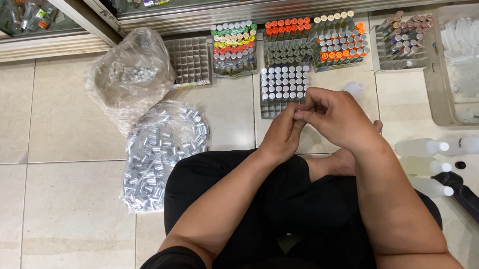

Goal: Assembling perfume samples by capping vials and organizing them into a storage tray

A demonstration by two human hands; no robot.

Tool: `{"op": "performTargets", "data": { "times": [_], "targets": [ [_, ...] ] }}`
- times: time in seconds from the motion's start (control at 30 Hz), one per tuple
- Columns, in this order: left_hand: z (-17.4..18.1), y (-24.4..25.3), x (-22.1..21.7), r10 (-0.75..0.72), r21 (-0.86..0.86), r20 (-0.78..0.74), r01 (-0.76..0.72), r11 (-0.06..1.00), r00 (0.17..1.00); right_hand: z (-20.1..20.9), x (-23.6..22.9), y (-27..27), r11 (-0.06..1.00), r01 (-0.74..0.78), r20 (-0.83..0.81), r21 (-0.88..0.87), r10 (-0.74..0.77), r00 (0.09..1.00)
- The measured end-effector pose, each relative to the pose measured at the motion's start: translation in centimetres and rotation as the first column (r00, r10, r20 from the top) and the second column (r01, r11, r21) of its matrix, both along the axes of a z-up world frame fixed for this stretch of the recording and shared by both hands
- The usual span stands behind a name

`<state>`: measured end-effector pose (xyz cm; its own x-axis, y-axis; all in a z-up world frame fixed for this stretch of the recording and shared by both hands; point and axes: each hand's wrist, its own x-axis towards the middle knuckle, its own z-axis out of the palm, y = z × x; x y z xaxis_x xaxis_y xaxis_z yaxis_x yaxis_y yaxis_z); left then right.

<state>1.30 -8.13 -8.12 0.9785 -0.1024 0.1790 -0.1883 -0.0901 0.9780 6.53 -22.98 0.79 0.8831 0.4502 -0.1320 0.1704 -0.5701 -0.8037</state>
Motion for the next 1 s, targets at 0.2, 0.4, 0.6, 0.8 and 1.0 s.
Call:
{"op": "performTargets", "data": {
  "times": [0.2,0.4,0.6,0.8,1.0],
  "targets": [
    [-0.5,0.7,-0.1,0.0,0.021,0.022,-0.001,1.0,1.0,-2.5,0.5,-0.1,0.999,-0.034,-0.011,0.031,0.034,0.999],
    [-0.6,0.8,-0.2,-0.006,0.065,0.027,0.004,0.998,1.0,-2.6,0.7,-0.1,0.991,-0.046,-0.137,0.124,0.063,0.989],
    [0.0,1.2,-0.2,0.008,0.114,0.034,-0.012,0.993,0.999,-3.0,0.9,0.0,0.981,-0.062,-0.156,0.184,0.092,0.983],
    [-0.4,1.3,0.0,0.0,0.031,0.066,-0.002,1.0,0.998,-0.5,0.0,-0.1,0.984,-0.062,-0.024,0.166,0.067,0.997],
    [1.5,1.1,0.5,-0.066,-0.019,0.121,0.069,0.997,0.99,0.2,0.7,-0.5,0.917,-0.147,0.001,0.371,0.158,0.987]
  ]
}}
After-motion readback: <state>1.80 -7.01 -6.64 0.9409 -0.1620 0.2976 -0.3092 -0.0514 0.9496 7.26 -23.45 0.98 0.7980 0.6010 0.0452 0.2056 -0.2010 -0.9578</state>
